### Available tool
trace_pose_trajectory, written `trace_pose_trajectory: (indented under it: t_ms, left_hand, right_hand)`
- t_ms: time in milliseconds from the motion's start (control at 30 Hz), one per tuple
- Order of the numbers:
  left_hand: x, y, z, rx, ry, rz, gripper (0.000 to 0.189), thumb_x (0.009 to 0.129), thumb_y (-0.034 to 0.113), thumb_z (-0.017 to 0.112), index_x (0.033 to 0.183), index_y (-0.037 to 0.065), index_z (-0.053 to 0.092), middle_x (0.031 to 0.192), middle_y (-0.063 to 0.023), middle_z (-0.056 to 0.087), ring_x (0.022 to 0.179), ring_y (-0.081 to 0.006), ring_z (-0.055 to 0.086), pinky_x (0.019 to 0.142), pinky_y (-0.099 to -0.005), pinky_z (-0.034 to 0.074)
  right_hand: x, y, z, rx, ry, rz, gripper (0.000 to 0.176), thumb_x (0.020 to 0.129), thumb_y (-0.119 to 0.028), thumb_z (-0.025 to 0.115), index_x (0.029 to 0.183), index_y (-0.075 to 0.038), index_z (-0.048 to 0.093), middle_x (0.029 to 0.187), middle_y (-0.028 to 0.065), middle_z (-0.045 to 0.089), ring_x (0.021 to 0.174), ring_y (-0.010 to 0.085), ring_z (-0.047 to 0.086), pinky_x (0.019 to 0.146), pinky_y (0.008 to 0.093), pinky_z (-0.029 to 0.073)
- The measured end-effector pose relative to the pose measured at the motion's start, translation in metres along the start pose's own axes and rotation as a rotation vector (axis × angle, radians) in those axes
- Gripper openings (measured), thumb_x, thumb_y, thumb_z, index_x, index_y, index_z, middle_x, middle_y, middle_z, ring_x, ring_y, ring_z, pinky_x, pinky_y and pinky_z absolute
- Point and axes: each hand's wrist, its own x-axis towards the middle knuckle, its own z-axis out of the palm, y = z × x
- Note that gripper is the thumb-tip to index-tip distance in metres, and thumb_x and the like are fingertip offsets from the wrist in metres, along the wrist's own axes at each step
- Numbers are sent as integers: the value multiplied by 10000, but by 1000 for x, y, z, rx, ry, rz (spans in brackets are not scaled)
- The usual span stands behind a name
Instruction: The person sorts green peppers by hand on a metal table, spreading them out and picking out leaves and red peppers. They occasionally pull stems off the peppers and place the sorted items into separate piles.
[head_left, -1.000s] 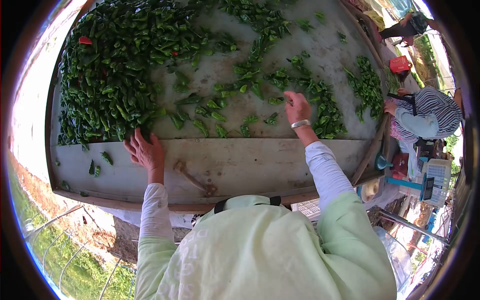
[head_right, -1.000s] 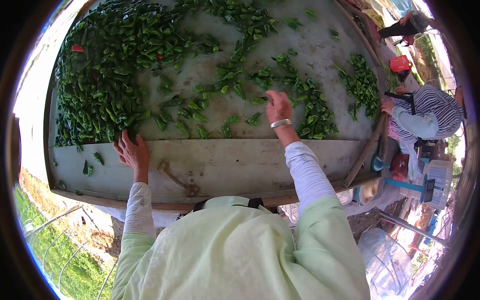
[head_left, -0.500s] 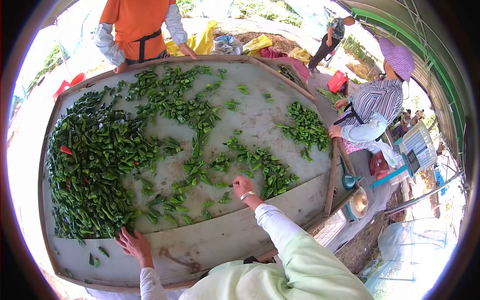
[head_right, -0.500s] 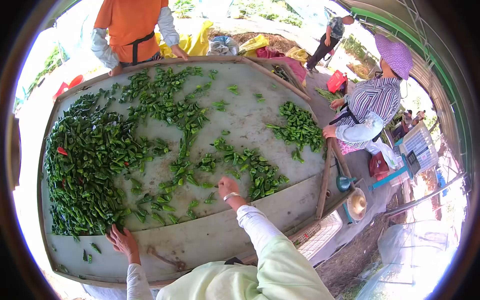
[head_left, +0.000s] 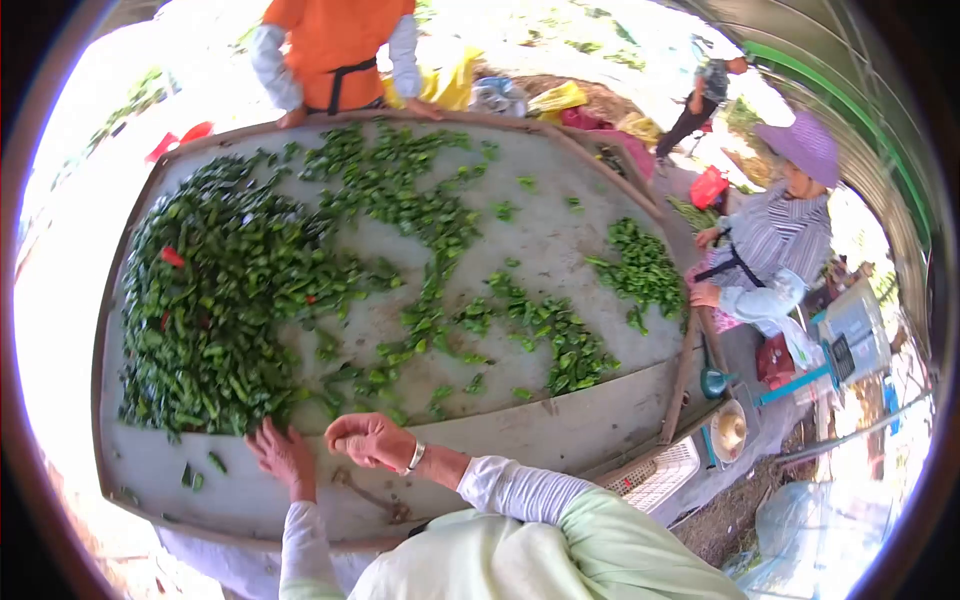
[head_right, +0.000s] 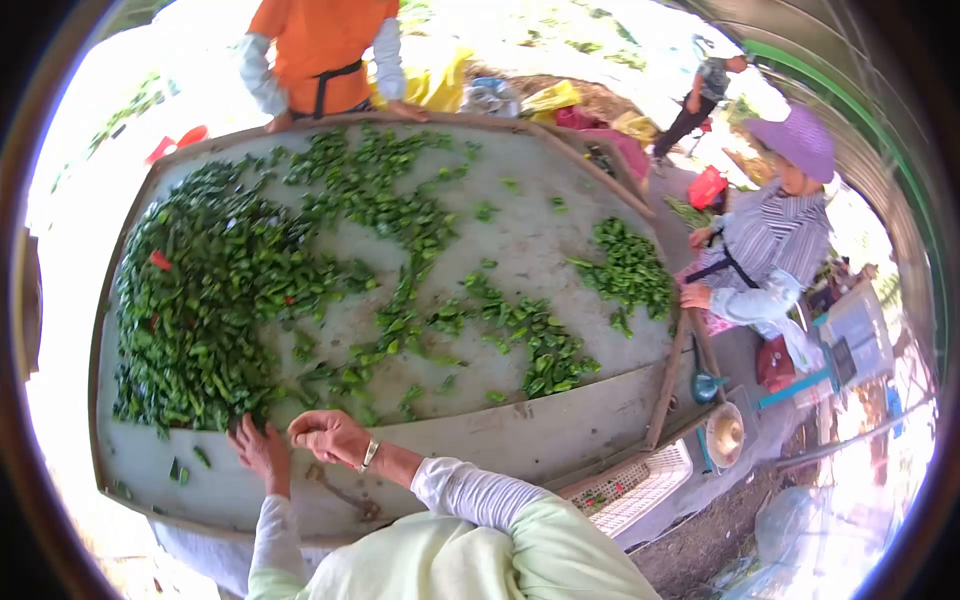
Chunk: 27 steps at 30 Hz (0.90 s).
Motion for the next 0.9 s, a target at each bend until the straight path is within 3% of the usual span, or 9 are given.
trace_pose_trajectory:
  t_ms: [67, 133, 200, 400, 533, 667, 767, 833, 900]
  left_hand:
    - [3, -5, 4, -44, 39, 16, 515, 778, 295, 610, 1248, 170, 440, 1316, -66, 407, 1327, -311, 190, 980, -539, 226]
    - [4, -14, 7, -120, 74, 51, 500, 749, 308, 637, 1207, 178, 481, 1314, -76, 413, 1323, -314, 202, 987, -536, 221]
    - [2, -26, 6, -213, 86, 120, 496, 725, 258, 661, 1183, 162, 494, 1308, -84, 410, 1307, -328, 232, 988, -533, 225]
    - [13, -51, 4, -393, 115, 223, 606, 691, 200, 689, 1242, 160, 441, 1324, -130, 358, 1294, -361, 231, 979, -523, 267]
    - [20, -11, -4, -240, 29, 72, 742, 677, 230, 702, 1328, 198, 346, 1360, -156, 293, 1293, -379, 210, 961, -558, 276]
    - [-25, 35, 6, -227, -175, 298, 661, 665, 229, 703, 1270, 194, 437, 1358, -173, 288, 1299, -401, 190, 948, -606, 256]
    - [-69, 63, 3, -275, -367, 552, 615, 675, 174, 680, 1248, 194, 454, 1350, -139, 317, 1293, -362, 241, 961, -558, 293]
    - [-80, 72, 4, -580, -483, 738, 505, 687, 128, 659, 1168, 179, 514, 1258, -108, 435, 1265, -329, 317, 933, -536, 336]
    - [-55, 76, 10, -602, -363, 698, 435, 685, 122, 657, 1105, 168, 553, 1192, -85, 488, 1232, -311, 362, 909, -522, 357]
  right_hand:
    - [-3, 16, 74, -499, -519, -359, 197, 779, -59, 586, 973, -29, 601, 804, 57, 627, 640, 160, 588, 577, 294, 480]
    - [-10, 17, 73, -819, -419, -308, 221, 759, -66, 589, 976, -33, 609, 840, 119, 639, 762, 237, 627, 695, 329, 495]
    - [-15, 27, 20, -1084, -36, -283, 166, 775, -98, 572, 927, -55, 624, 822, 137, 631, 740, 293, 614, 658, 351, 491]
    - [-125, 57, -162, -1510, 740, -247, 125, 747, -32, 561, 869, -50, 580, 744, 124, 593, 674, 268, 591, 616, 361, 471]
    - [-153, 68, -179, -1511, 807, -219, 120, 770, -43, 537, 884, -45, 573, 751, 123, 591, 683, 256, 589, 627, 345, 461]
    - [-149, 78, -181, -1607, 933, -260, 99, 771, -44, 535, 866, -53, 562, 758, 127, 589, 693, 288, 582, 636, 363, 459]
    - [-152, 80, -183, -1600, 956, -250, 102, 763, -46, 547, 864, -55, 558, 762, 128, 588, 698, 292, 580, 633, 371, 457]
    - [-152, 80, -184, -1603, 962, -228, 106, 759, -46, 552, 864, -56, 558, 762, 128, 587, 700, 289, 580, 631, 374, 455]
    - [-152, 81, -186, -1629, 939, -251, 113, 754, -48, 557, 866, -59, 558, 756, 127, 585, 693, 289, 578, 625, 375, 454]
